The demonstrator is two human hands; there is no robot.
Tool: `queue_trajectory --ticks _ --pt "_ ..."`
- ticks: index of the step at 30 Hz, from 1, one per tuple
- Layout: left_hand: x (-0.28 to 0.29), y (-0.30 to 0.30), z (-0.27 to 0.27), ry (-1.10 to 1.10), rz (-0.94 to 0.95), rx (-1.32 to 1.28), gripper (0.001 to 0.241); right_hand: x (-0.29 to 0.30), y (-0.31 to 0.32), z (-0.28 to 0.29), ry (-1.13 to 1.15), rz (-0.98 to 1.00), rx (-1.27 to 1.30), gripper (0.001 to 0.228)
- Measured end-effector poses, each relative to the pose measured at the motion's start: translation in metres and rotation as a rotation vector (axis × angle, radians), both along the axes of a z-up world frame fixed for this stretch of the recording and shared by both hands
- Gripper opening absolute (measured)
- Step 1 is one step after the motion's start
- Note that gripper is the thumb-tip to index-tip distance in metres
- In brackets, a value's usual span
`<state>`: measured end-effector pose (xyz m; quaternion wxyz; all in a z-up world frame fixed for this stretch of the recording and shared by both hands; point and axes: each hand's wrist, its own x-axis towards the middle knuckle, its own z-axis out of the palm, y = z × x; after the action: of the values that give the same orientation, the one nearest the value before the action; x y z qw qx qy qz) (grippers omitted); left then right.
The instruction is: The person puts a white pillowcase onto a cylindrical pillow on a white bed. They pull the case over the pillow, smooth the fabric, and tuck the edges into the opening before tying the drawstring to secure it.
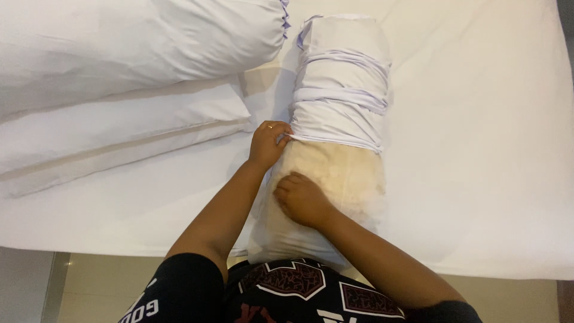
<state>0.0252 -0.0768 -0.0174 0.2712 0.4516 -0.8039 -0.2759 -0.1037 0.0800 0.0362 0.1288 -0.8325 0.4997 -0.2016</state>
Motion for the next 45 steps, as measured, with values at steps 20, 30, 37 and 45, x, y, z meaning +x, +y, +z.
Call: queue_trajectory --ticks 20,30,37,45 --pt "0.031 0.055 -0.023 -0.347 -0.113 0.057 0.012 -0.005 0.017 0.049 0.293 0.058 0.585 0.064" --pt "-0.085 0.170 0.048 -0.130 -0.595 -0.419 0.048 -0.189 -0.007 -0.029 -0.329 -0.802 0.049 0.030" --pt "-0.123 0.156 0.033 -0.593 -0.807 -0.441 0.083 -0.210 -0.025 -0.055 -0.041 -0.734 -0.045 0.023" --pt "-0.117 0.137 0.000 -0.622 -0.727 -0.325 0.083 -0.228 -0.032 -0.090 0.217 -0.643 -0.281 0.016"
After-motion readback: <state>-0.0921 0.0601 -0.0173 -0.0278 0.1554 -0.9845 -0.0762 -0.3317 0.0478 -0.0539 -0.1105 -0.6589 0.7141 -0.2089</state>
